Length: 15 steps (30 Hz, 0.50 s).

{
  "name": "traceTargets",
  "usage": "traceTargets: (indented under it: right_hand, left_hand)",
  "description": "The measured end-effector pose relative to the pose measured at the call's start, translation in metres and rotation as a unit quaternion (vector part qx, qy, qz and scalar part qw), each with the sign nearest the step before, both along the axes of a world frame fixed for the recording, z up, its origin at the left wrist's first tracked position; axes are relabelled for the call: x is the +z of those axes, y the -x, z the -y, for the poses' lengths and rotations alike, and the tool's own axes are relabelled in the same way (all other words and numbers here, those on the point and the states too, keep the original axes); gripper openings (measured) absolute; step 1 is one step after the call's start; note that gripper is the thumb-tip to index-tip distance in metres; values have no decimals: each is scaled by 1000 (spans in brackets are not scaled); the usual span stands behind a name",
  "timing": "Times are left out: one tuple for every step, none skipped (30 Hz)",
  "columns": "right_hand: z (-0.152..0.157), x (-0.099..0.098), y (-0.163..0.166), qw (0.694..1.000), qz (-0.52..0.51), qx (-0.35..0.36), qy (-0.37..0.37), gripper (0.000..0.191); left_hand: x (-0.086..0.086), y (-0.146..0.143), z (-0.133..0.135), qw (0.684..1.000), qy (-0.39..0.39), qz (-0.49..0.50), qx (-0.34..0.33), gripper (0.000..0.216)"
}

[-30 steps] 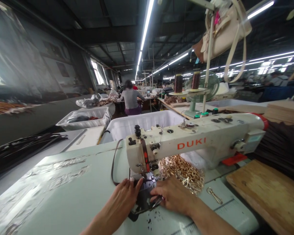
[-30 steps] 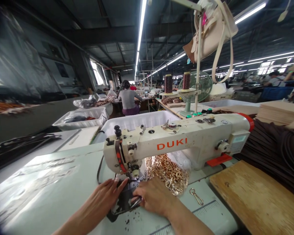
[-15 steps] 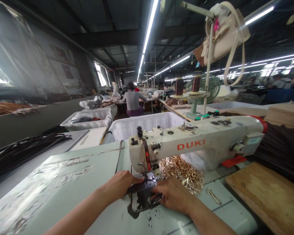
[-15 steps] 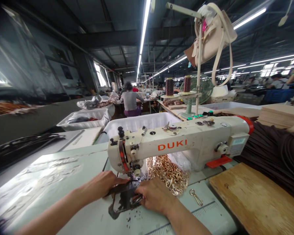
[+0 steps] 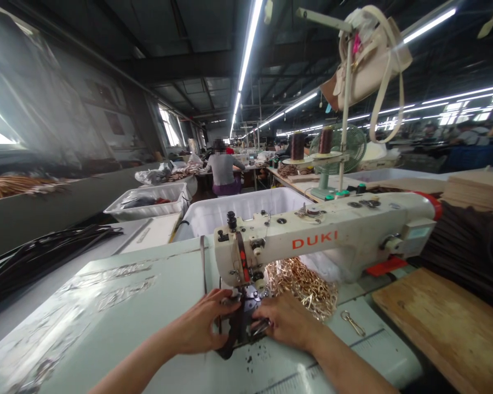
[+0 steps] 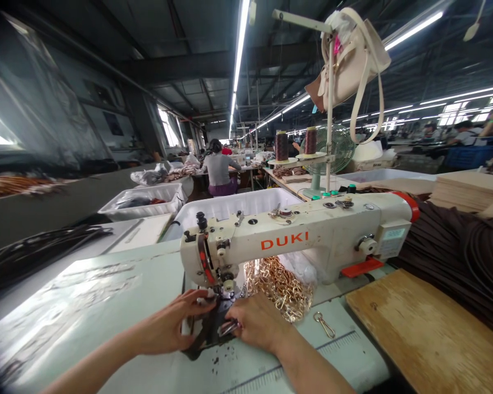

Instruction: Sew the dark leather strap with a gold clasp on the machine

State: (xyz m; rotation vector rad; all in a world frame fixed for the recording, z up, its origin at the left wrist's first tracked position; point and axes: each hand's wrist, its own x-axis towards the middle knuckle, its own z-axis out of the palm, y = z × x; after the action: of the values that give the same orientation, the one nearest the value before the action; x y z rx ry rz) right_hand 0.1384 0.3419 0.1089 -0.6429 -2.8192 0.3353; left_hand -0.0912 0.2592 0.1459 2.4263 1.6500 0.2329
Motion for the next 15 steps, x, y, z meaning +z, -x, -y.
traceTargets:
  right_hand:
    - [0,0,0,1000,0,0,2,23]
    - [0,1,-1,1000,-1,0,4,22]
    - [0,1,-1,1000,-1,1,6,21]
    - [0,1,-1,1000,-1,2,7,20]
    - [0,2,-2,1000,-1,2,8,19]
    - [0,2,-2,1000,-1,2,10,19]
    - [0,2,-3,1000,-2,2,11,20]
    - [0,1,-3,1000,-2,1,12,21]
    - [-1,1,-3,1000,-3,0,12,21]
    - [-1,1,-3,1000,-4,0,13,21]
    - [-1,1,-4,1000,-4,-1,14,21]
    - [-1,0,-4,1000,-5,-2,15,21]
    - [-2,0,-4,1000,-7,-4,16,22]
    - [-2,0,-3,1000,-8,-5,16,22]
    - [-2,0,-3,1000,-10,-6,17,23]
  left_hand:
    - [-3,-5,4,1000,2,-3,6,66]
    - [-7,-12,8,1000,4,-7,18,72]
    - [-12,-18,13,999,6,-12,35,77]
    - [-17,-24,17,998,8,-19,56,86]
    - [-23,-30,20,996,11,-29,79,95]
    - [-29,-35,23,995,13,-40,94,102]
    - [-35,-39,25,994,14,-51,96,107]
    - [-40,-43,27,994,11,-65,89,108]
    - [-46,-45,28,994,4,-80,73,107]
    - [-51,-46,29,994,-9,-100,52,103]
    - [-56,-46,30,991,-28,-124,31,97]
    - [-61,-46,30,987,-54,-151,12,87]
    - [-66,-45,31,980,-84,-178,-5,78]
    - [-72,-44,32,972,-116,-204,-18,71]
    - [-78,-43,33,962,-148,-226,-31,68]
